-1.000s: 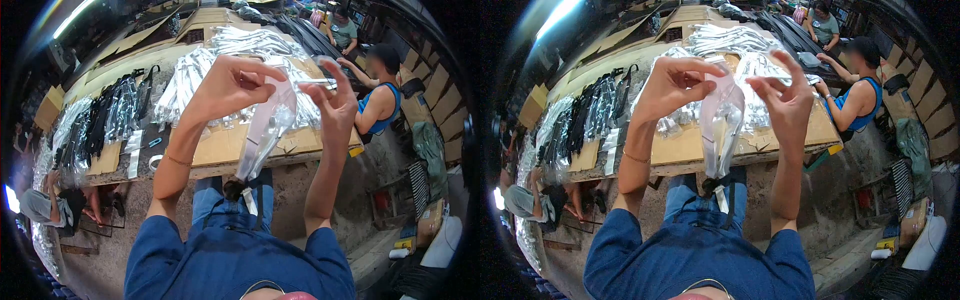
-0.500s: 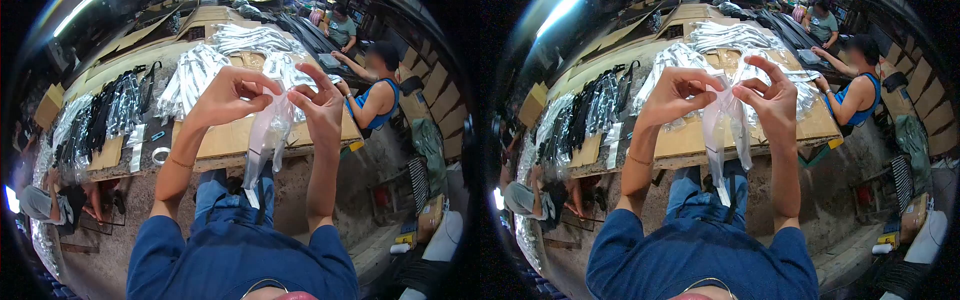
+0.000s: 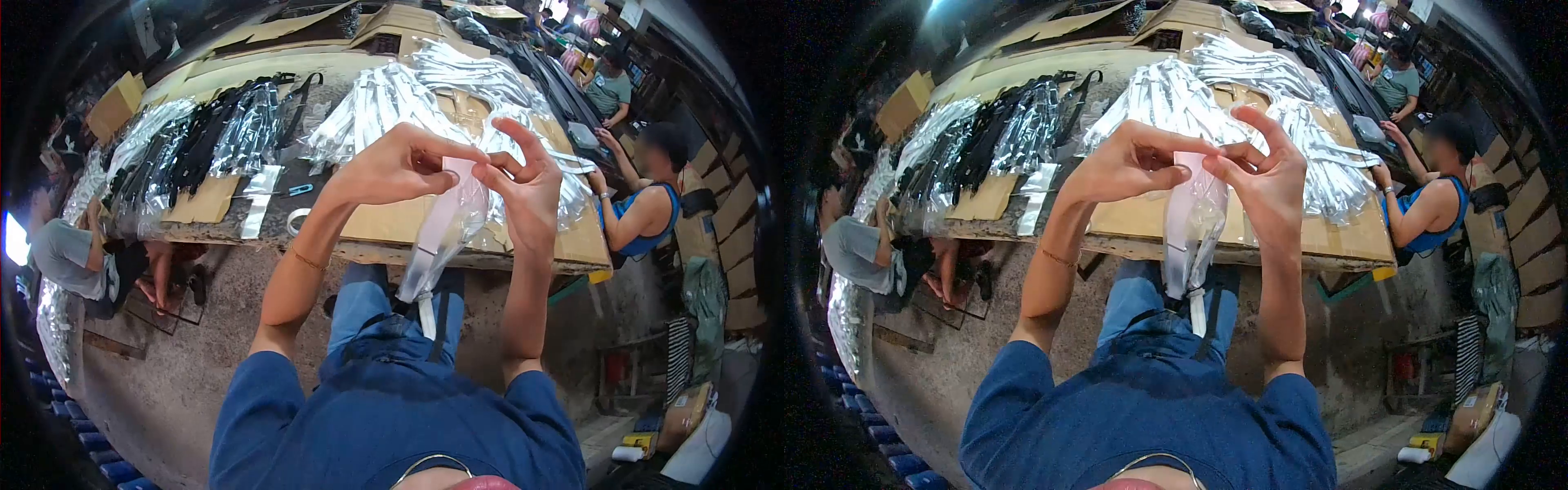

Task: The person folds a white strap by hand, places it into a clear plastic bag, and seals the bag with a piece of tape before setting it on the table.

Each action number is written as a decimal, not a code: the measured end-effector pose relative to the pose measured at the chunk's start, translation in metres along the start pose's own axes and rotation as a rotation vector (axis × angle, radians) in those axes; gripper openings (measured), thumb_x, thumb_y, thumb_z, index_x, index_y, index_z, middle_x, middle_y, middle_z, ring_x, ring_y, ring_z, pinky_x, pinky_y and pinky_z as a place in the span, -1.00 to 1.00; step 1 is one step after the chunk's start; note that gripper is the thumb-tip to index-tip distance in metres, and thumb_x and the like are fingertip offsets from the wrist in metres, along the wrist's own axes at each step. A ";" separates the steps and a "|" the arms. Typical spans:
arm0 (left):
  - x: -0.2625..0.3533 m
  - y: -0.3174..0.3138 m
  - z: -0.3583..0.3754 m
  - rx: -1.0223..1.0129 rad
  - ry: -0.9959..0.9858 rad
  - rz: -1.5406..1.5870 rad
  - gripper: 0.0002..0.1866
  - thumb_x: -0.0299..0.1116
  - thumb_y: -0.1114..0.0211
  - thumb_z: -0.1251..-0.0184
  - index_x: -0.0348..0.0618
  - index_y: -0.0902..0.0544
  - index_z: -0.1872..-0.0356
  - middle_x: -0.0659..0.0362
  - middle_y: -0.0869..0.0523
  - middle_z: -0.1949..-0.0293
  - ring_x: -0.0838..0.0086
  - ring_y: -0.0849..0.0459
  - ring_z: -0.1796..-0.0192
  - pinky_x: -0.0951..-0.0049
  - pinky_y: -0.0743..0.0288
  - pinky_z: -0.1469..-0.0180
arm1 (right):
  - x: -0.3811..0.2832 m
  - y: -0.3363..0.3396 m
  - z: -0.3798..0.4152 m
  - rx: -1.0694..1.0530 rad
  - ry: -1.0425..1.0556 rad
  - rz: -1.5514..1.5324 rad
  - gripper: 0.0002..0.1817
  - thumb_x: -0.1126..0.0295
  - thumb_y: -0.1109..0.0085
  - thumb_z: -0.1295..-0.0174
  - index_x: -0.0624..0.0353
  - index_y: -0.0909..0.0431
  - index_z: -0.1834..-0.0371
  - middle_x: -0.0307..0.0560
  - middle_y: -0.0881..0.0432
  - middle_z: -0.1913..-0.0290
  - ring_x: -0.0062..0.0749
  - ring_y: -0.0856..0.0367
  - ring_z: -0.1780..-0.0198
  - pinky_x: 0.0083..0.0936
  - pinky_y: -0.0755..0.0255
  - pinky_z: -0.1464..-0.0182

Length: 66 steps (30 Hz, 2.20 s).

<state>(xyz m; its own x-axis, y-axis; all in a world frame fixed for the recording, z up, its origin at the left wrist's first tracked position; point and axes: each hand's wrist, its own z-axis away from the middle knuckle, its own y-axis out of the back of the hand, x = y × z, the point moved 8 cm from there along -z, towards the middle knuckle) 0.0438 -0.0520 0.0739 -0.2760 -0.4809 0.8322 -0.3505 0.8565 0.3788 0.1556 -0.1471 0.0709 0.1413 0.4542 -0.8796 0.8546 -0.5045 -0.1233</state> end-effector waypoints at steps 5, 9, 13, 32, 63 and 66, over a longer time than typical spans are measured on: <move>-0.009 0.015 0.007 0.003 -0.029 0.049 -0.67 -0.59 -0.31 -0.12 -0.18 -0.73 0.05 0.34 -0.66 0.53 0.82 -0.41 0.49 0.72 -0.27 0.47 | 0.019 -0.013 -0.003 0.035 0.052 -0.050 -0.43 0.75 -0.28 -0.05 0.43 -0.37 -0.19 0.08 -0.58 -0.02 -0.43 -0.67 0.12 -0.59 -0.61 0.10; -0.024 0.035 0.010 0.076 -0.071 0.196 -0.76 -0.58 -0.29 -0.11 -0.26 -0.76 0.17 0.29 -0.69 0.51 0.80 -0.47 0.49 0.73 -0.30 0.47 | 0.035 -0.014 0.001 0.170 -0.016 -0.171 -0.48 0.63 -0.26 -0.15 0.45 -0.36 -0.20 0.13 -0.61 0.03 -0.35 -0.66 0.06 -0.48 -0.58 -0.01; -0.029 0.051 0.014 0.093 -0.056 0.226 -0.79 -0.58 -0.29 -0.11 -0.30 -0.76 0.21 0.27 -0.70 0.50 0.77 -0.52 0.46 0.72 -0.35 0.45 | 0.023 -0.017 0.014 0.227 0.102 -0.018 -0.41 0.63 -0.31 -0.11 0.43 -0.32 -0.23 0.13 -0.61 0.04 -0.31 -0.66 0.03 -0.44 -0.57 -0.05; -0.034 0.016 -0.059 -0.006 -0.123 -0.085 -0.72 -0.63 -0.32 -0.15 -0.23 -0.73 0.08 0.22 -0.76 0.33 0.73 -0.59 0.34 0.72 -0.45 0.32 | 0.048 0.030 -0.052 0.073 0.047 -0.077 -0.19 0.82 -0.35 0.07 0.38 -0.22 -0.33 0.00 -0.60 0.06 -0.44 -0.67 0.16 -0.54 -0.67 0.08; -0.101 0.029 -0.063 0.156 0.151 0.146 -0.82 -0.63 -0.28 -0.16 -0.32 -0.74 0.22 0.28 -0.73 0.37 0.77 -0.58 0.34 0.74 -0.44 0.35 | 0.075 0.015 -0.012 0.300 0.284 -0.008 -0.67 0.76 -0.26 -0.06 0.28 -0.46 0.12 -0.05 -0.62 0.12 -0.37 -0.60 -0.03 -0.23 -0.19 -0.38; -0.106 0.028 -0.062 0.174 0.138 0.201 -0.77 -0.65 -0.26 -0.19 -0.29 -0.73 0.13 0.25 -0.74 0.29 0.77 -0.60 0.31 0.73 -0.46 0.33 | 0.072 0.010 -0.009 0.253 0.367 0.149 -0.69 0.68 -0.29 -0.07 0.26 -0.47 0.11 -0.04 -0.64 0.10 -0.39 -0.54 -0.08 -0.17 -0.01 -0.46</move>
<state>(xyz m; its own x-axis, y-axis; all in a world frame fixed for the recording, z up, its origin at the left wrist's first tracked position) 0.1185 0.0343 0.0210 -0.2350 -0.2649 0.9352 -0.4526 0.8813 0.1359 0.1793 -0.1129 0.0105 0.4594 0.5703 -0.6809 0.6697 -0.7260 -0.1562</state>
